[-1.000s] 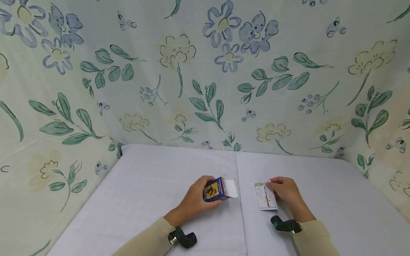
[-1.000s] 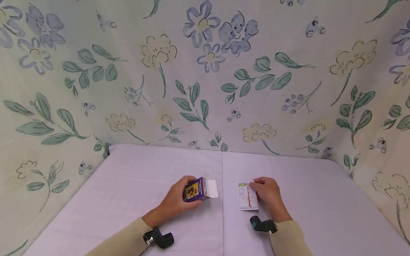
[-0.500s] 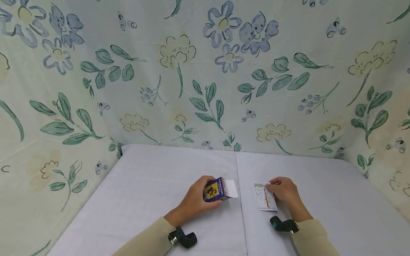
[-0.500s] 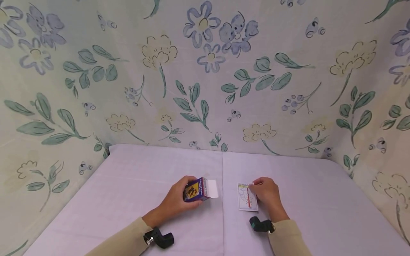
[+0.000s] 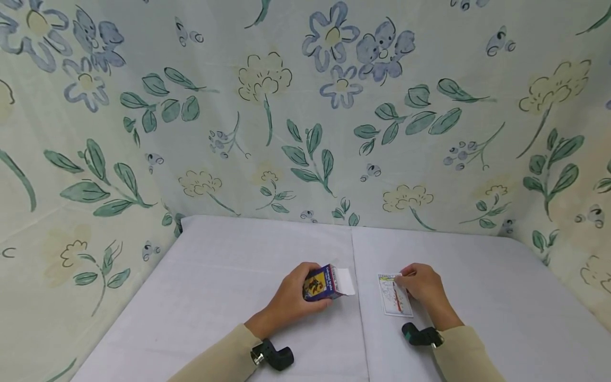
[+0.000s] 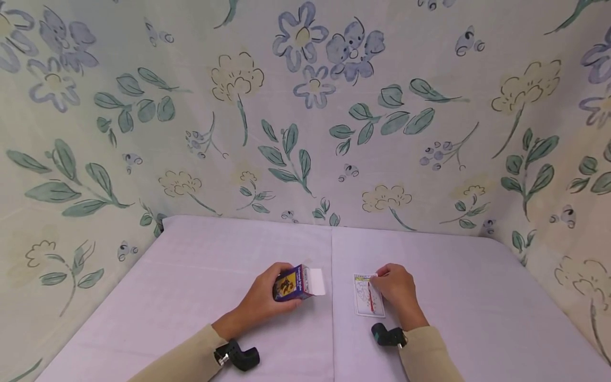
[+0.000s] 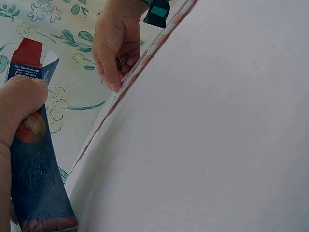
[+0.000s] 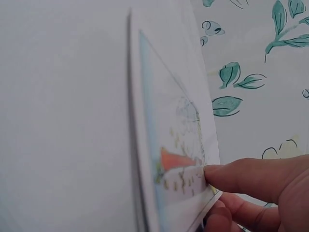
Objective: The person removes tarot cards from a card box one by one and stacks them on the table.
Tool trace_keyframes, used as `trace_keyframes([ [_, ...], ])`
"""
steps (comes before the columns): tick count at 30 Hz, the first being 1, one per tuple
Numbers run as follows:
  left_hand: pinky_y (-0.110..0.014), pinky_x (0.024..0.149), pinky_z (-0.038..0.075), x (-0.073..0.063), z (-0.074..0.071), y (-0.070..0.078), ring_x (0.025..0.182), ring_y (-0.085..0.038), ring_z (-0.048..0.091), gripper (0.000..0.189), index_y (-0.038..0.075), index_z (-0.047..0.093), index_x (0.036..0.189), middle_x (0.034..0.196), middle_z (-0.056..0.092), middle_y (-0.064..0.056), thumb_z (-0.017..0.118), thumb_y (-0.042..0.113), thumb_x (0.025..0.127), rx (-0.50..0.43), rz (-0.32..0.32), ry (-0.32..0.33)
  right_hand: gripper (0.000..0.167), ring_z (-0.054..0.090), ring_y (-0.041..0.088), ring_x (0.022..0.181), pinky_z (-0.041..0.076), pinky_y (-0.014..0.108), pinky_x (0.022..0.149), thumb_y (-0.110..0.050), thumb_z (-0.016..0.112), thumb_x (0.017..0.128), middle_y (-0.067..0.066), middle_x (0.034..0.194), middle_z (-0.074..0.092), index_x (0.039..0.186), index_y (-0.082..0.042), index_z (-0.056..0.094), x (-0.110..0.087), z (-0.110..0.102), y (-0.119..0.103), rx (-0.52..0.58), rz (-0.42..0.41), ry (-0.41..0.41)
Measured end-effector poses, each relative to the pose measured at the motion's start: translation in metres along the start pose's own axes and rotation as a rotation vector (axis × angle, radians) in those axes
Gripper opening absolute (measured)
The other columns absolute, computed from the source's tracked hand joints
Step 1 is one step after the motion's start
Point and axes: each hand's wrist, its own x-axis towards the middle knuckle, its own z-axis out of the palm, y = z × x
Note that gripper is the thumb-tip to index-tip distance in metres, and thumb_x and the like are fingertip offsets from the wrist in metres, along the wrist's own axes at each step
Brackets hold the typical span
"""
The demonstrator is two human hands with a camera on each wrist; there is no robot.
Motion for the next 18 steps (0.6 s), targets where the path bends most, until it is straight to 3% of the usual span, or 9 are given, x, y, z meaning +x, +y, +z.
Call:
trace_keyframes([
  [18,-0.027,0.09,0.048,-0.0006,-0.0007,0.0008,0.103,-0.007,0.052,0.071,0.015,0.045,0.132,0.124,0.055,0.004,0.077,0.048,0.077,-0.005,-0.001,-0.004,0.027,0.055,0.026,0.073,0.043,0.023,0.052,-0.013,0.067,0.084,0.022,0.093,0.06,0.103,0.004,0.058,0.0014,0.0004,0.0004,-0.008,0.003,-0.011],
])
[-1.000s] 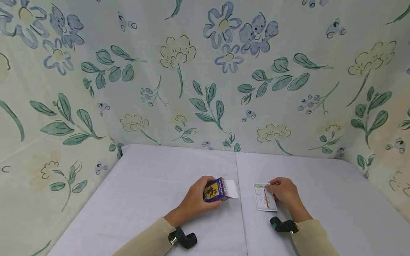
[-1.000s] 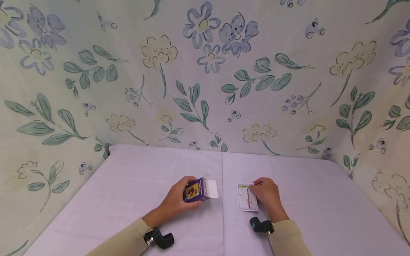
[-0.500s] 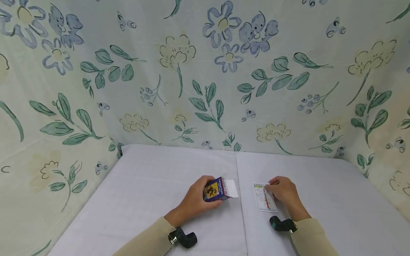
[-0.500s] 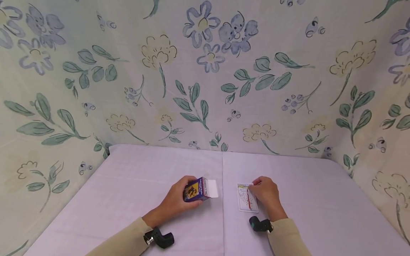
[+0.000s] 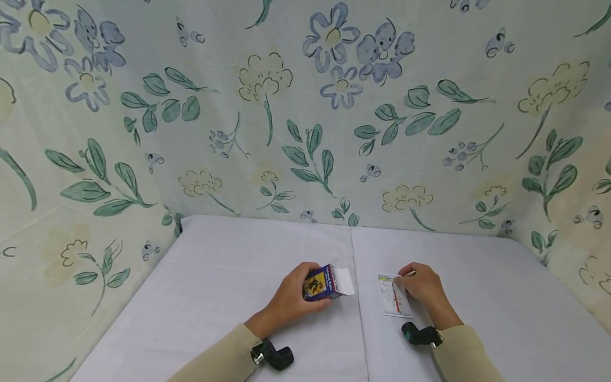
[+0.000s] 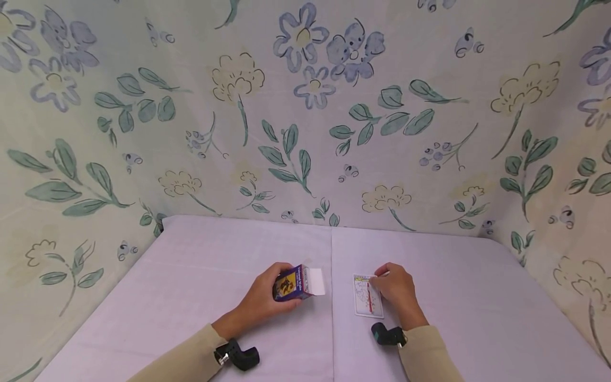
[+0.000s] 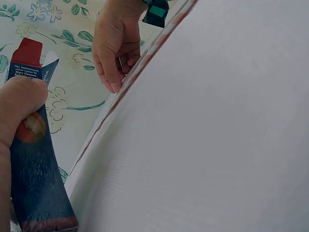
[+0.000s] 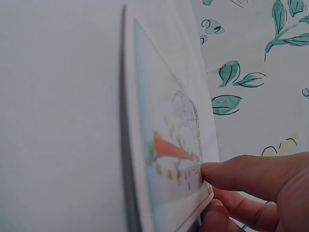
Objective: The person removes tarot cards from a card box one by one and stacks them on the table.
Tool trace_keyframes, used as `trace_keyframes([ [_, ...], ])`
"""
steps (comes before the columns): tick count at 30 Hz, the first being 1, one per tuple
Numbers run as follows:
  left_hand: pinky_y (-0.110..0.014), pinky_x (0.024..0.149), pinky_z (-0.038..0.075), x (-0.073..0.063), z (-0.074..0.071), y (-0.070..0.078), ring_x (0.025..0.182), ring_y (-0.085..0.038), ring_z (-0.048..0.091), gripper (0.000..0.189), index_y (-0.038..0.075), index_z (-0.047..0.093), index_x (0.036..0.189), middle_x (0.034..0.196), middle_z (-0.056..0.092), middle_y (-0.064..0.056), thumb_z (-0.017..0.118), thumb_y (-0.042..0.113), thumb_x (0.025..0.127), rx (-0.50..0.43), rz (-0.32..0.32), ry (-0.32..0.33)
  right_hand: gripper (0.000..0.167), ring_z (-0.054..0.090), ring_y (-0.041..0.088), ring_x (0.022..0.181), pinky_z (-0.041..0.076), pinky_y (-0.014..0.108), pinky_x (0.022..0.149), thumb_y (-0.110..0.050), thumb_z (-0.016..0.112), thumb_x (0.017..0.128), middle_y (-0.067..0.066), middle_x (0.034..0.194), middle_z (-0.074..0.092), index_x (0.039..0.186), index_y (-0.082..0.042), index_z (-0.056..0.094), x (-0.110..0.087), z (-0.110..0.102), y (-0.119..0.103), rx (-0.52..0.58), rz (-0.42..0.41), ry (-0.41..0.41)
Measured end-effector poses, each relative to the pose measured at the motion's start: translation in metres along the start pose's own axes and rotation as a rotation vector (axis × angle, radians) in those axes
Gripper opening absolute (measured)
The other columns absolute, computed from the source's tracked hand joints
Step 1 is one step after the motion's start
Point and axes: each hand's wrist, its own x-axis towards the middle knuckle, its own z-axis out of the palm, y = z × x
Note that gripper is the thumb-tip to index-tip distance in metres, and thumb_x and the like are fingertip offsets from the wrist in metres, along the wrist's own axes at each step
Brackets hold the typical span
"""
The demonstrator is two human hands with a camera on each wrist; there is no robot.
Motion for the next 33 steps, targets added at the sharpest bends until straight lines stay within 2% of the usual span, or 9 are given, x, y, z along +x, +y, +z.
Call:
trace_keyframes([
  [23,-0.027,0.088,0.048,-0.0002,0.001,-0.003,0.102,-0.007,0.052,0.071,0.015,0.045,0.131,0.122,0.055,0.005,0.076,0.049,0.077,0.0,0.006,0.006,0.025,0.056,0.028,0.076,0.043,0.02,0.051,-0.013,0.069,0.083,0.023,0.094,0.059,0.099,0.004,0.059,-0.0001,0.0005,0.0,0.011,0.008,0.002],
  [33,-0.026,0.085,0.048,-0.0001,0.0004,-0.003,0.099,-0.007,0.052,0.071,0.015,0.045,0.131,0.12,0.055,0.006,0.077,0.048,0.077,-0.01,0.004,-0.006,0.028,0.056,0.026,0.075,0.044,0.02,0.053,-0.016,0.069,0.085,0.02,0.093,0.059,0.103,0.002,0.059,0.0026,0.0004,0.0039,0.032,0.017,-0.015],
])
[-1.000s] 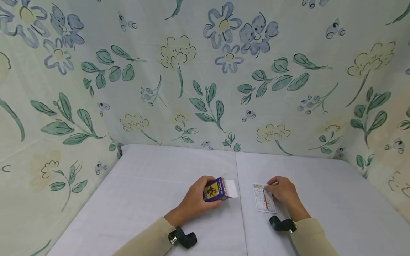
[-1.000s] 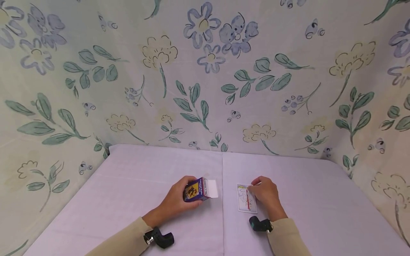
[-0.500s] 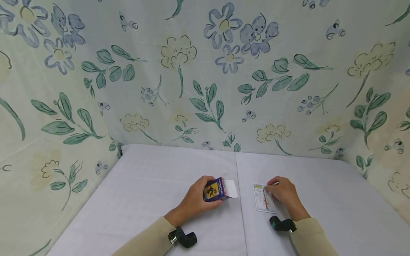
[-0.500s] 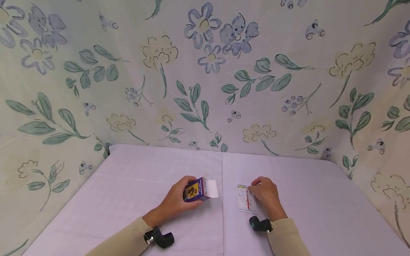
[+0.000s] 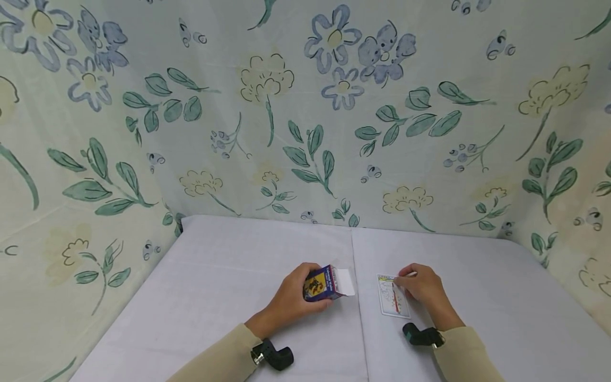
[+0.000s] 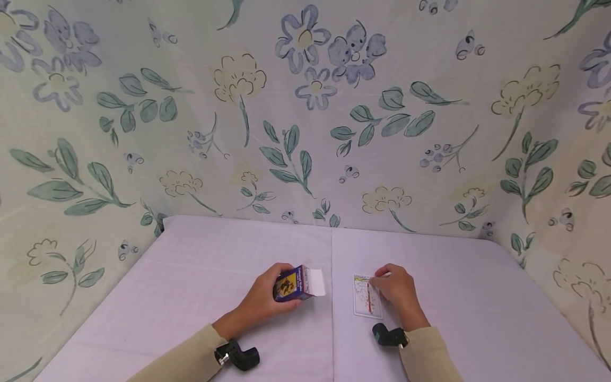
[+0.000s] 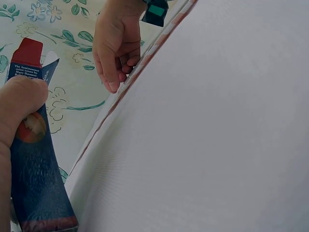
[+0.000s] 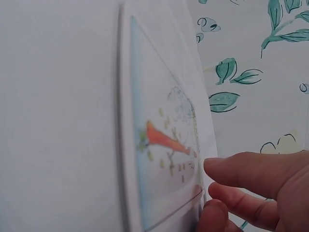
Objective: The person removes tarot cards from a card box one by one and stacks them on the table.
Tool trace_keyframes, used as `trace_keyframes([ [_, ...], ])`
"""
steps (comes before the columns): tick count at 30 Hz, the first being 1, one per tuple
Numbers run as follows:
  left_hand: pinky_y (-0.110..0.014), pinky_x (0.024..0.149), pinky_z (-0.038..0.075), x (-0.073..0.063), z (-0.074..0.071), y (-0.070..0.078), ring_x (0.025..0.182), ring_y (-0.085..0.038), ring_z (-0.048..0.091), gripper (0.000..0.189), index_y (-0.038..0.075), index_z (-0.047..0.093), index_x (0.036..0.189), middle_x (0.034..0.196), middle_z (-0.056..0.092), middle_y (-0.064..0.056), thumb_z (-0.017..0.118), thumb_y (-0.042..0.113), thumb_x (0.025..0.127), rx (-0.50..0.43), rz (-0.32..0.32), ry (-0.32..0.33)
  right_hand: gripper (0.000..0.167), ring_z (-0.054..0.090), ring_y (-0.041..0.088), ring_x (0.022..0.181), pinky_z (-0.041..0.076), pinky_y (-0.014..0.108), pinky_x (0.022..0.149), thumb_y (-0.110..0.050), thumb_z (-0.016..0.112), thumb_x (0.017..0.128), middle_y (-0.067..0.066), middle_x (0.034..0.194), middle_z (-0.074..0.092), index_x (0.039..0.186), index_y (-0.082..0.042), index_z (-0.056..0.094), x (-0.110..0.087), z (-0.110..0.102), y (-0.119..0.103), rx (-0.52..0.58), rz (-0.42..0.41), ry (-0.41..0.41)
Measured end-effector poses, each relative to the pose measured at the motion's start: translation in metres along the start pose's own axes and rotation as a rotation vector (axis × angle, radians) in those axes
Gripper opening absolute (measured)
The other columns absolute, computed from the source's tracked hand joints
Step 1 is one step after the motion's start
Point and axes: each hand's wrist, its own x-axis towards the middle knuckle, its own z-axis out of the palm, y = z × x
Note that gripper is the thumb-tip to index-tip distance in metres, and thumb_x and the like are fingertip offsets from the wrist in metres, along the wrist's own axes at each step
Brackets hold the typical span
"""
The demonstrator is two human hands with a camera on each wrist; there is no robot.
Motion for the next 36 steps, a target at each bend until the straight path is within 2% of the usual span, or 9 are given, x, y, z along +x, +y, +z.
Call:
trace_keyframes([
  [7,-0.026,0.085,0.048,0.0,0.0,0.001,0.099,-0.008,0.052,0.071,0.014,0.045,0.131,0.12,0.055,0.005,0.077,0.047,0.077,0.004,0.003,0.001,0.032,0.055,0.025,0.075,0.046,0.022,0.055,-0.019,0.066,0.087,0.019,0.094,0.06,0.11,0.001,0.058,-0.004,-0.006,-0.001,0.046,-0.008,-0.022],
  [17,-0.026,0.085,0.048,0.0,-0.001,0.003,0.1,-0.008,0.052,0.07,0.015,0.046,0.131,0.12,0.055,0.004,0.078,0.045,0.077,0.002,-0.015,-0.005,0.033,0.057,0.024,0.079,0.052,0.025,0.066,-0.023,0.067,0.089,0.015,0.096,0.059,0.114,-0.003,0.059,-0.01,-0.011,-0.013,0.086,-0.125,-0.036],
  [19,-0.026,0.086,0.048,0.0,-0.001,0.004,0.1,-0.008,0.052,0.07,0.015,0.046,0.131,0.12,0.055,0.003,0.078,0.046,0.077,0.001,-0.015,-0.006,0.036,0.058,0.023,0.079,0.052,0.024,0.064,-0.031,0.068,0.09,0.013,0.096,0.06,0.115,-0.007,0.06,-0.002,-0.007,-0.007,0.085,-0.17,-0.031],
  [23,-0.026,0.086,0.048,0.0,0.0,0.003,0.1,-0.008,0.052,0.07,0.016,0.046,0.132,0.12,0.055,0.005,0.077,0.047,0.077,-0.008,-0.003,-0.001,0.043,0.06,0.021,0.077,0.052,0.023,0.062,-0.049,0.068,0.086,0.008,0.096,0.061,0.115,-0.018,0.06,0.031,0.01,0.02,0.068,-0.268,-0.008],
  [25,-0.026,0.086,0.048,0.0,0.001,0.003,0.1,-0.007,0.052,0.07,0.016,0.046,0.131,0.12,0.055,0.006,0.077,0.047,0.077,-0.011,0.003,0.003,0.043,0.061,0.019,0.075,0.052,0.025,0.064,-0.051,0.066,0.086,0.006,0.096,0.062,0.115,-0.02,0.061,0.036,0.016,0.027,0.098,-0.351,-0.011],
  [30,-0.026,0.085,0.048,-0.001,0.002,0.001,0.1,-0.007,0.052,0.07,0.016,0.046,0.131,0.12,0.055,0.005,0.078,0.047,0.077,-0.002,0.008,0.007,0.042,0.062,0.019,0.071,0.054,0.027,0.063,-0.057,0.066,0.083,0.002,0.091,0.063,0.111,-0.026,0.062,0.04,0.027,0.026,0.142,-0.423,0.011],
  [31,-0.026,0.086,0.048,-0.001,0.002,0.001,0.1,-0.007,0.052,0.07,0.016,0.046,0.131,0.12,0.056,0.004,0.078,0.047,0.077,-0.001,0.01,0.006,0.045,0.062,0.017,0.069,0.053,0.026,0.061,-0.062,0.066,0.08,0.0,0.09,0.063,0.11,-0.029,0.061,0.047,0.032,0.029,0.114,-0.413,0.03],
  [34,-0.026,0.086,0.048,0.0,0.002,0.001,0.1,-0.007,0.052,0.07,0.016,0.046,0.132,0.12,0.056,0.004,0.078,0.047,0.077,-0.004,0.014,0.001,0.039,0.063,0.018,0.068,0.052,0.028,0.055,-0.055,0.068,0.083,-0.001,0.088,0.064,0.11,-0.028,0.062,0.028,0.027,0.01,0.139,-0.416,0.014],
  [36,-0.026,0.086,0.048,0.0,0.001,0.002,0.1,-0.007,0.052,0.07,0.017,0.046,0.131,0.12,0.056,0.003,0.078,0.046,0.077,-0.006,0.017,-0.001,0.037,0.062,0.019,0.068,0.052,0.031,0.054,-0.048,0.069,0.086,0.002,0.089,0.064,0.111,-0.021,0.063,0.005,0.018,-0.01,0.163,-0.423,-0.016],
])
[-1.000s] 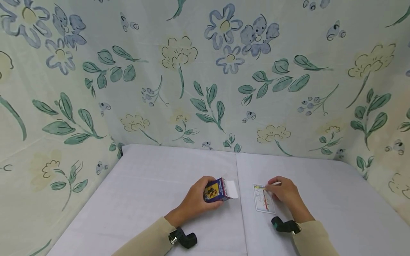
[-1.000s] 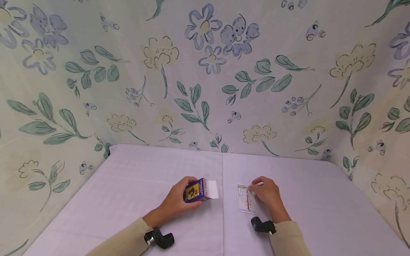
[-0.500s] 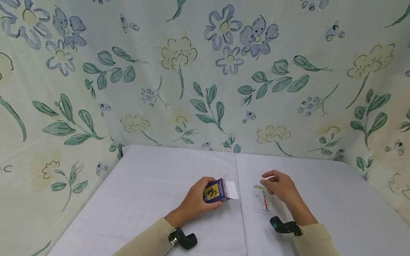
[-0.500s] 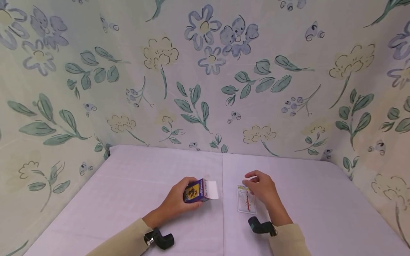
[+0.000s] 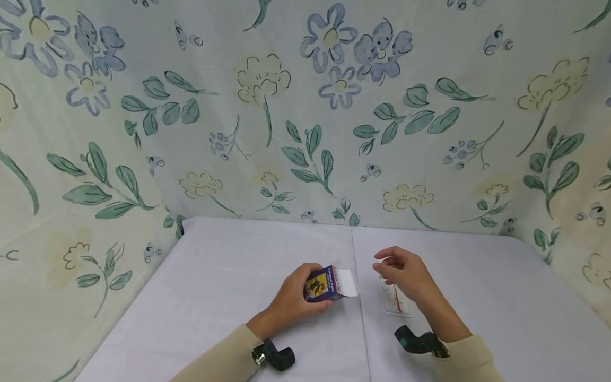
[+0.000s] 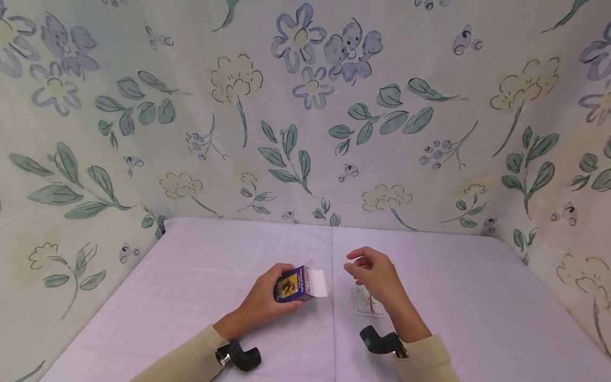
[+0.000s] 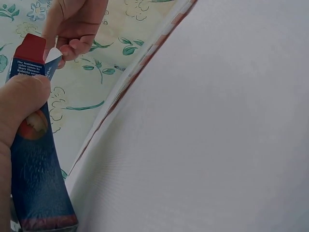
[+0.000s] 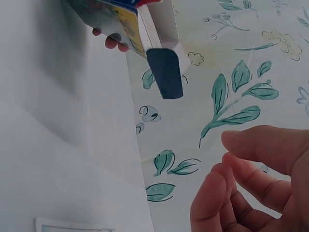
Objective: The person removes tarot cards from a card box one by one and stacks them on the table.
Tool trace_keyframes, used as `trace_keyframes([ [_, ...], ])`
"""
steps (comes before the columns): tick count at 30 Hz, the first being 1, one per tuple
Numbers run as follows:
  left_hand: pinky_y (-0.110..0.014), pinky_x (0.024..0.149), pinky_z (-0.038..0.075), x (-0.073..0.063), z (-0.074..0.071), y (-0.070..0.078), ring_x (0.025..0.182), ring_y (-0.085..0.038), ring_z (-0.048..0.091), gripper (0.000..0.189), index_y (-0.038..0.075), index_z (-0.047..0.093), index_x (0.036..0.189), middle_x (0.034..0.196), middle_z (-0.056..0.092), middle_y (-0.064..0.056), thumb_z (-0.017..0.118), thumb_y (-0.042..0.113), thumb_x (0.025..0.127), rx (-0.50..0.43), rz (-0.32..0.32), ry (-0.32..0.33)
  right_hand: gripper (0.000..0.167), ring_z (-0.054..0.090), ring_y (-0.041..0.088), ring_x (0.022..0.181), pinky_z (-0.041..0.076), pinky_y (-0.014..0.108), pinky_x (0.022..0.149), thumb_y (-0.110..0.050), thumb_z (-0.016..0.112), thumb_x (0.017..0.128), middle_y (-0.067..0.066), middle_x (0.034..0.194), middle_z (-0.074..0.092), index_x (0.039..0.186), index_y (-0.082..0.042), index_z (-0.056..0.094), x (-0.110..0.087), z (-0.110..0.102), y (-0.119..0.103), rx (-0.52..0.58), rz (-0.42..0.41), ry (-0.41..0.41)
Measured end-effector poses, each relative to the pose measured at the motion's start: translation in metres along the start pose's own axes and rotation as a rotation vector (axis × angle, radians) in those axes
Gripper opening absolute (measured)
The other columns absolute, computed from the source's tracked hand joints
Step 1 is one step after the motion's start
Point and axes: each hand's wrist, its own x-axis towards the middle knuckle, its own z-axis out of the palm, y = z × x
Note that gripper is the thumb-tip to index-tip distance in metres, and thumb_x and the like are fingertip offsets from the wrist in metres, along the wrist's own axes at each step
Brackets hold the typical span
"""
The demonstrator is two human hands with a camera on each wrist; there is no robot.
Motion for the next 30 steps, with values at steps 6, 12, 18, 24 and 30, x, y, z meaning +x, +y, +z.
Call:
trace_keyframes([
  [6,-0.026,0.086,0.048,0.001,0.0,0.001,0.101,-0.008,0.052,0.072,0.014,0.046,0.132,0.121,0.056,0.003,0.078,0.046,0.077,-0.001,0.003,-0.007,0.034,0.059,0.021,0.07,0.053,0.027,0.064,-0.028,0.07,0.088,0.009,0.087,0.063,0.113,-0.005,0.062,-0.031,-0.01,-0.069,0.095,0.048,-0.061],
  [12,-0.027,0.088,0.048,0.0,0.0,0.001,0.102,-0.007,0.052,0.071,0.016,0.045,0.132,0.122,0.055,0.005,0.078,0.047,0.077,-0.003,-0.011,-0.01,0.032,0.059,0.019,0.068,0.053,0.027,0.064,-0.025,0.071,0.088,0.007,0.088,0.063,0.113,-0.006,0.063,-0.036,-0.004,-0.08,0.105,0.063,-0.077],
  [18,-0.027,0.089,0.048,0.0,0.0,0.002,0.103,-0.007,0.052,0.072,0.018,0.045,0.132,0.122,0.054,0.007,0.076,0.051,0.077,-0.006,-0.021,-0.017,0.027,0.059,0.022,0.068,0.054,0.03,0.065,-0.02,0.071,0.087,0.007,0.085,0.062,0.109,-0.007,0.065,-0.036,0.003,-0.082,0.134,0.064,-0.067],
  [24,-0.027,0.089,0.048,0.001,0.0,0.003,0.102,-0.008,0.052,0.072,0.016,0.045,0.132,0.122,0.055,0.006,0.077,0.05,0.077,-0.014,-0.011,-0.017,0.022,0.058,0.023,0.068,0.053,0.028,0.063,-0.015,0.071,0.086,0.007,0.083,0.061,0.105,-0.006,0.066,-0.037,0.009,-0.086,0.16,0.074,-0.068],
  [30,-0.027,0.088,0.048,0.0,-0.001,0.004,0.102,-0.007,0.052,0.071,0.019,0.044,0.132,0.122,0.054,0.008,0.078,0.049,0.076,-0.021,-0.018,-0.032,0.023,0.058,0.022,0.065,0.053,0.028,0.061,-0.017,0.072,0.086,0.006,0.081,0.061,0.105,-0.006,0.066,-0.041,0.011,-0.089,0.164,0.072,-0.087],
])
